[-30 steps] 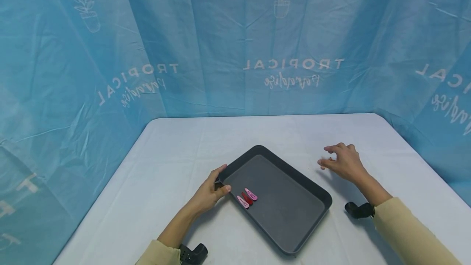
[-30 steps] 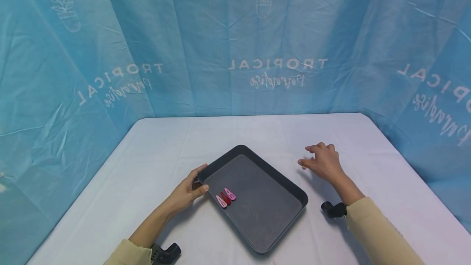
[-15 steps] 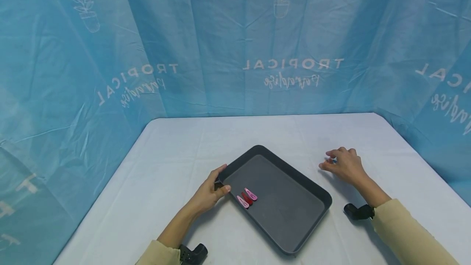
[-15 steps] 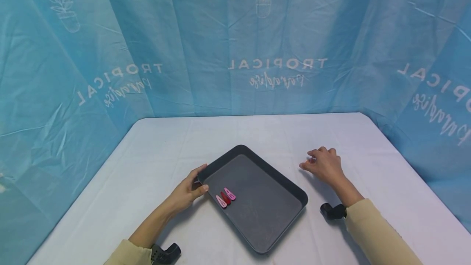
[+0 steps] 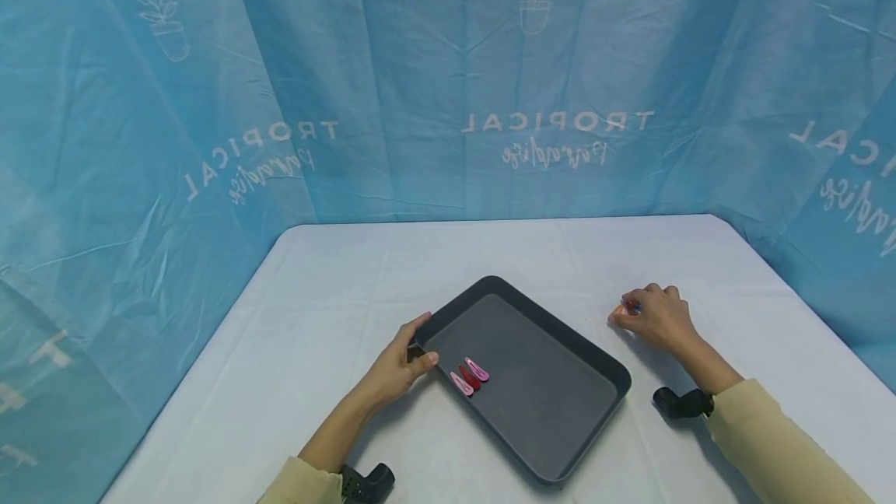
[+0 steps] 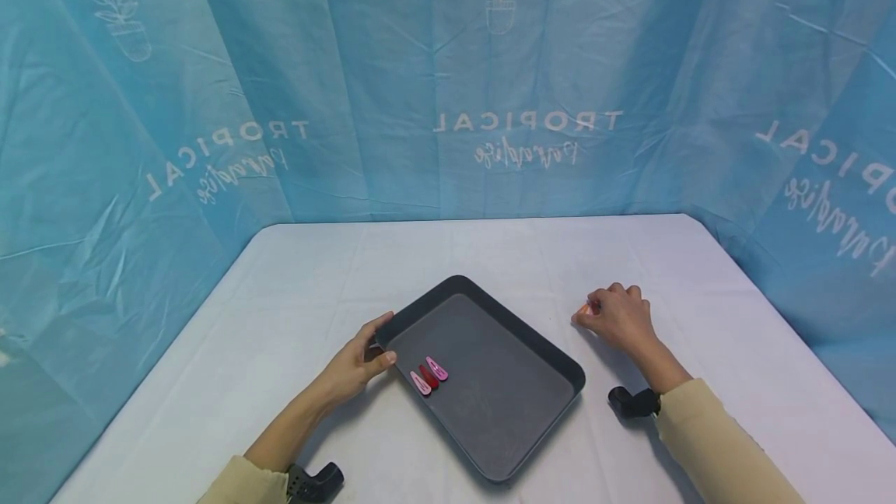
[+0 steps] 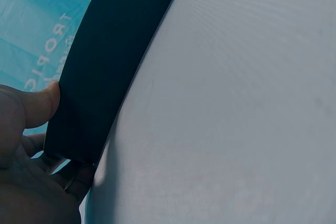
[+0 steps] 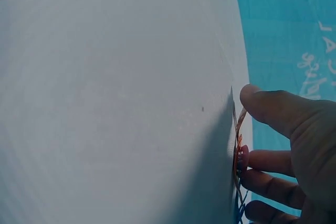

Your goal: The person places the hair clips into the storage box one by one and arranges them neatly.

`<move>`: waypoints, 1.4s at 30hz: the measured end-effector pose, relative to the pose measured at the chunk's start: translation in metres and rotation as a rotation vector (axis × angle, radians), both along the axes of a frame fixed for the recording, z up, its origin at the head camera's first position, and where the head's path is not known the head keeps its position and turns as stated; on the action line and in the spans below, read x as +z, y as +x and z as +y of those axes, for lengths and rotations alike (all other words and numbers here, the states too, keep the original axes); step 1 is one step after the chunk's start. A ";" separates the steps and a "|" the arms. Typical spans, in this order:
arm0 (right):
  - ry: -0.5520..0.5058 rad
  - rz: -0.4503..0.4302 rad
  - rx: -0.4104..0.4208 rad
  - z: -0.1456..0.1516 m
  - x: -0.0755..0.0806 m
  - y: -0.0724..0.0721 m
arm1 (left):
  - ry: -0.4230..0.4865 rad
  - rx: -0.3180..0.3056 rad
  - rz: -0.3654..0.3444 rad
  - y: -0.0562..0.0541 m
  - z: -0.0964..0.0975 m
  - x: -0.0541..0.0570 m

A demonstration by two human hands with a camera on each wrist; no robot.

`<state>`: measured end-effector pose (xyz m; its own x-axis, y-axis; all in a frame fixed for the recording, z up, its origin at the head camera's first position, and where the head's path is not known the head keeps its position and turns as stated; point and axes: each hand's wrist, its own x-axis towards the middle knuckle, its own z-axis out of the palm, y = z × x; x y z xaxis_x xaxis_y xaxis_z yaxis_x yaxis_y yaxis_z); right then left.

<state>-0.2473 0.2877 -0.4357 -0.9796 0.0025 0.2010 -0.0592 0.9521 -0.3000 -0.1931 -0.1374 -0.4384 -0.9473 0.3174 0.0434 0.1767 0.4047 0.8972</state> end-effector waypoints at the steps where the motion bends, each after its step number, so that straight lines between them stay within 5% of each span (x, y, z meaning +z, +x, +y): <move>1: 0.004 0.000 0.000 0.000 0.000 0.000 | 0.002 -0.001 -0.005 0.000 0.000 0.000; 26: -0.026 -0.015 -0.009 -0.003 -0.001 0.000 | 0.001 0.005 -0.010 0.000 0.000 -0.001; 42: -0.075 0.039 0.046 -0.013 0.022 0.004 | 0.017 0.010 -0.033 0.000 0.000 0.000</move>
<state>-0.2435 0.2749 -0.4138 -0.9705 -0.0260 0.2395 -0.1153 0.9230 -0.3670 -0.1933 -0.1370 -0.4388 -0.9515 0.3072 0.0176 0.1429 0.3906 0.9094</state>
